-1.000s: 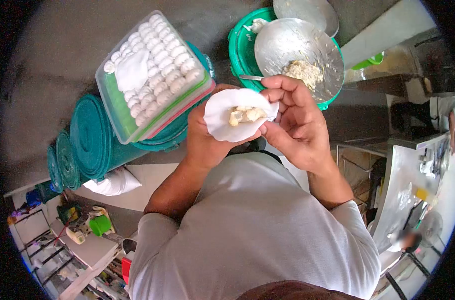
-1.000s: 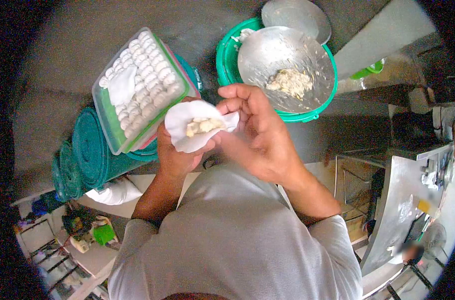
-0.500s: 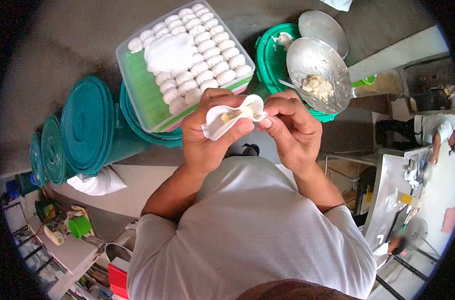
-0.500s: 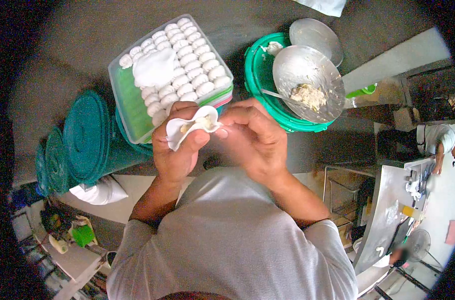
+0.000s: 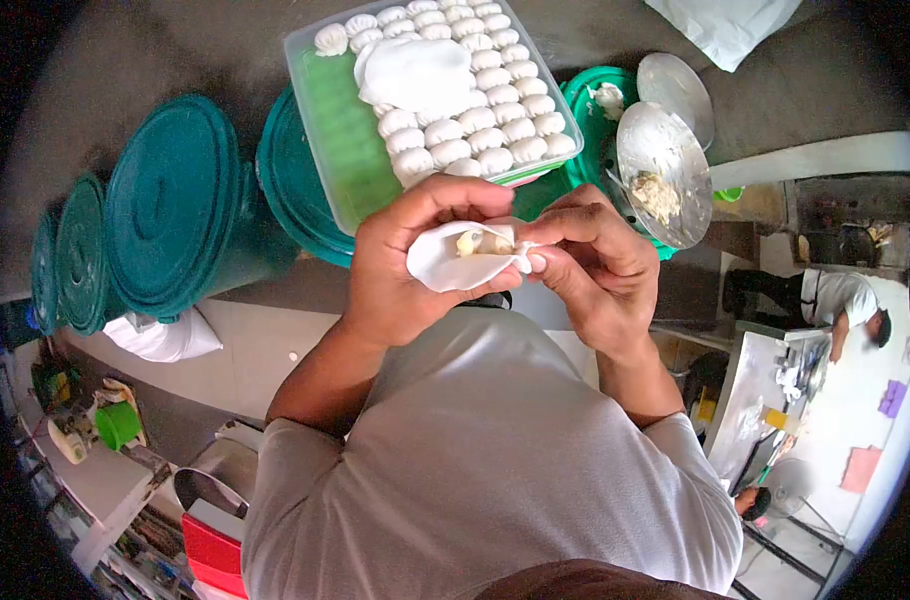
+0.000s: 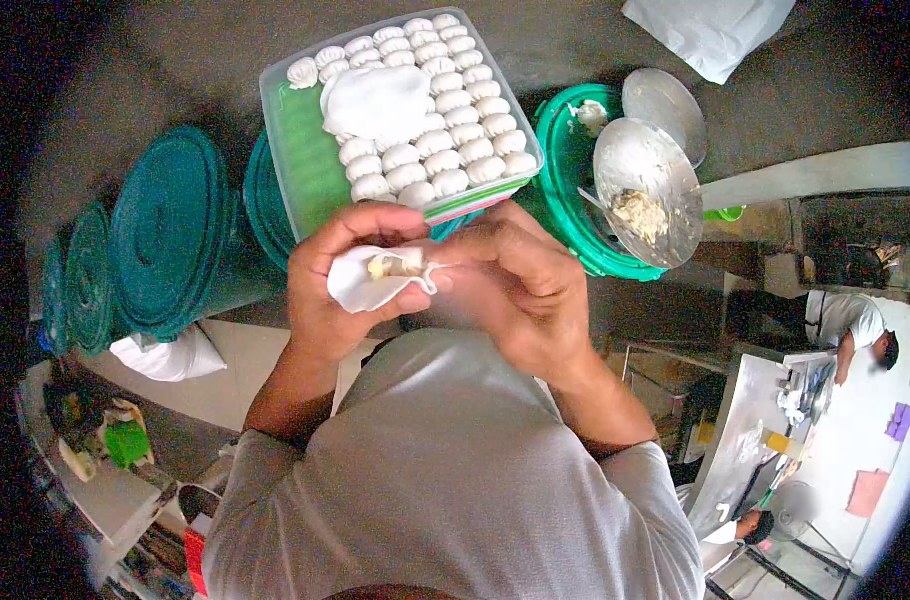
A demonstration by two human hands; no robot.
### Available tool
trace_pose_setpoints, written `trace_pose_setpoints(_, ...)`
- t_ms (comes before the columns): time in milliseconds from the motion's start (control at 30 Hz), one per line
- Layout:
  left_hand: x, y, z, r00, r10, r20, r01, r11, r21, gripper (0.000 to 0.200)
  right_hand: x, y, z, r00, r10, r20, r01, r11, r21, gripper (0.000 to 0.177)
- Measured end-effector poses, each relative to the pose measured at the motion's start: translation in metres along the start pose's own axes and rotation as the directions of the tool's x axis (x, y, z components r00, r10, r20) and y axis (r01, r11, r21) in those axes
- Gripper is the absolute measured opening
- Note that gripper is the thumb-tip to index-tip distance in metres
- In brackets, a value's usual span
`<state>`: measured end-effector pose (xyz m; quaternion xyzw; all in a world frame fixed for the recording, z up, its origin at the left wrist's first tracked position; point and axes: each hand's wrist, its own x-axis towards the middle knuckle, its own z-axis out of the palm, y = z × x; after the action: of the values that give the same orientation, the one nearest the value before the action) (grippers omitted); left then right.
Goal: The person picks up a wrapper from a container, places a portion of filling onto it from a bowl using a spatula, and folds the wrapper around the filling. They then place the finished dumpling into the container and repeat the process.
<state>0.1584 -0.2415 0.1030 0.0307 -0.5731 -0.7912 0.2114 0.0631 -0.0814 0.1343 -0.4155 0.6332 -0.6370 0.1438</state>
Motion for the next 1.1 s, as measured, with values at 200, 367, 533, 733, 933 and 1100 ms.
trace_pose_setpoints(200,0.004,-0.005,-0.029,0.971,0.191,0.144,-0.220,0.950,0.219,0.043,0.005,0.002,0.021,0.991,0.098,-0.091,-0.086,0.988,0.125,0.018)
trace_pose_setpoints(367,-0.003,0.003,-0.031,0.997,-0.072,-0.025,0.071,0.997,-0.022,0.042,0.014,0.002,0.019,0.991,-0.056,0.120,0.081,0.974,-0.212,0.022)
trace_pose_setpoints(533,0.001,-0.004,-0.047,0.970,0.176,0.167,-0.200,0.969,0.145,0.035,0.014,-0.002,0.034,0.994,0.110,-0.021,-0.112,0.991,-0.073,0.020)
trace_pose_setpoints(733,-0.002,-0.011,-0.052,0.969,0.232,0.086,-0.237,0.970,0.058,0.038,0.019,0.001,0.039,0.995,-0.026,0.096,0.046,0.975,-0.218,0.023)
trace_pose_setpoints(933,-0.005,0.000,-0.052,0.984,0.148,0.098,-0.155,0.986,0.066,0.038,0.018,0.002,0.040,0.998,0.012,0.064,-0.001,0.983,-0.182,0.021)
trace_pose_setpoints(1100,-0.001,-0.007,-0.052,0.960,0.257,0.109,-0.269,0.956,0.118,0.038,0.019,0.008,0.043,1.000,0.014,0.028,-0.011,0.997,-0.072,0.020)
